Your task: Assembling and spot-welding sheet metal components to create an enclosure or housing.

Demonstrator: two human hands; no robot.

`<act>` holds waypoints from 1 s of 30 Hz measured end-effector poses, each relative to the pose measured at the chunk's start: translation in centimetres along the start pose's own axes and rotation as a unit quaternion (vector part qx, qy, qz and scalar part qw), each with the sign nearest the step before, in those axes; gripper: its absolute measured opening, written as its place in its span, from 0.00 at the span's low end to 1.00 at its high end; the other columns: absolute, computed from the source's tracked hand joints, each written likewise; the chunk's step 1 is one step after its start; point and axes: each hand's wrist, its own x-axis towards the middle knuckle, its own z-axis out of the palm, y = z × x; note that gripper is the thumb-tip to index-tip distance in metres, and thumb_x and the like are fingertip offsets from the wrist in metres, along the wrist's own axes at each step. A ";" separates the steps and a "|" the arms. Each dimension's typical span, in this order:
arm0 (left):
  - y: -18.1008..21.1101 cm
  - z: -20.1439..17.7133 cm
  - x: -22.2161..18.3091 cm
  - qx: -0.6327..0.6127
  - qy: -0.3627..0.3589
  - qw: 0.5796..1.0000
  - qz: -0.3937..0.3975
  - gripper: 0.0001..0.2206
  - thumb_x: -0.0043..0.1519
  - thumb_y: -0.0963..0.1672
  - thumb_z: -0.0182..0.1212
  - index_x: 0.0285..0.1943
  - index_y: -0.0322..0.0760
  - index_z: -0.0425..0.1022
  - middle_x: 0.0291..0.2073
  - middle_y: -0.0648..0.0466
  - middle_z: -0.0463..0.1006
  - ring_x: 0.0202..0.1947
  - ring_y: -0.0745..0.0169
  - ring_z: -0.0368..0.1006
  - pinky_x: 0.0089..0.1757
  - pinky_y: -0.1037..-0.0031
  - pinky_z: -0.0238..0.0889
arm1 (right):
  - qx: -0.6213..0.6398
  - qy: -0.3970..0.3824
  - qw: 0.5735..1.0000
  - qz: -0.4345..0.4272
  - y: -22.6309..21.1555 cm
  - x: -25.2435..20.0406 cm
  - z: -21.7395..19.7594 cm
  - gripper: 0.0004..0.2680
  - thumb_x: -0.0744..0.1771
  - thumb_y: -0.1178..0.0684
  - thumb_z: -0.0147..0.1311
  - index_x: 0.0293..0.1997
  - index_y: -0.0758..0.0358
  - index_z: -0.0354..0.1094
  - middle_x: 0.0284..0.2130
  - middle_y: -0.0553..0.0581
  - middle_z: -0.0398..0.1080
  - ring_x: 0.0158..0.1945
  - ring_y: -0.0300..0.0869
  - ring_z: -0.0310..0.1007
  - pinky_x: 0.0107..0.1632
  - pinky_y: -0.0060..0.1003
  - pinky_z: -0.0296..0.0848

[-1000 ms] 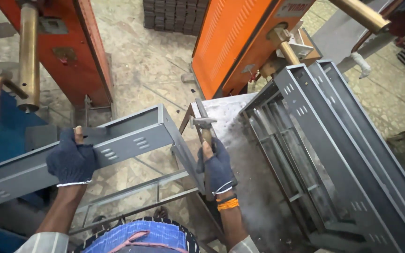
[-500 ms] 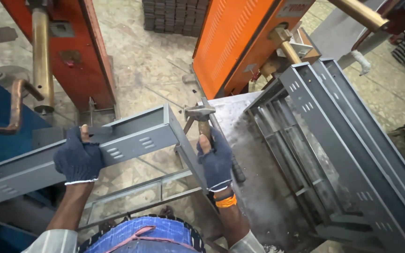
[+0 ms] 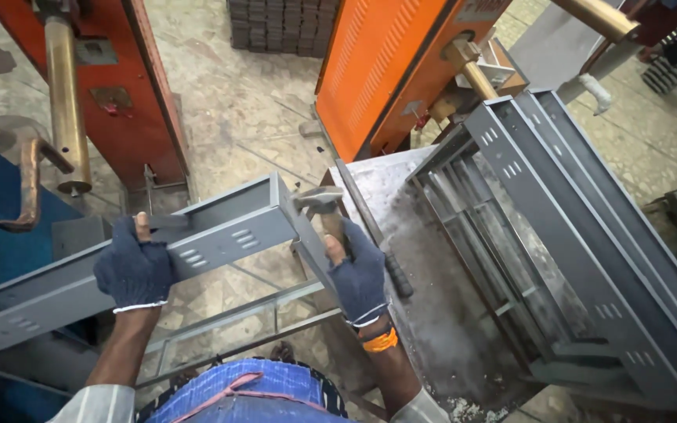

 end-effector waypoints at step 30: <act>-1.1 0.4 -1.3 -0.018 0.001 1.000 -0.021 0.16 0.80 0.47 0.52 0.41 0.34 0.72 0.30 0.36 0.74 0.32 0.30 0.72 0.34 0.50 0.60 | -0.174 -0.003 0.967 0.187 13.6 2.3 -1.2 0.15 0.63 0.50 0.60 0.51 0.70 0.72 0.37 0.68 0.78 0.41 0.53 0.80 0.45 0.45 0.76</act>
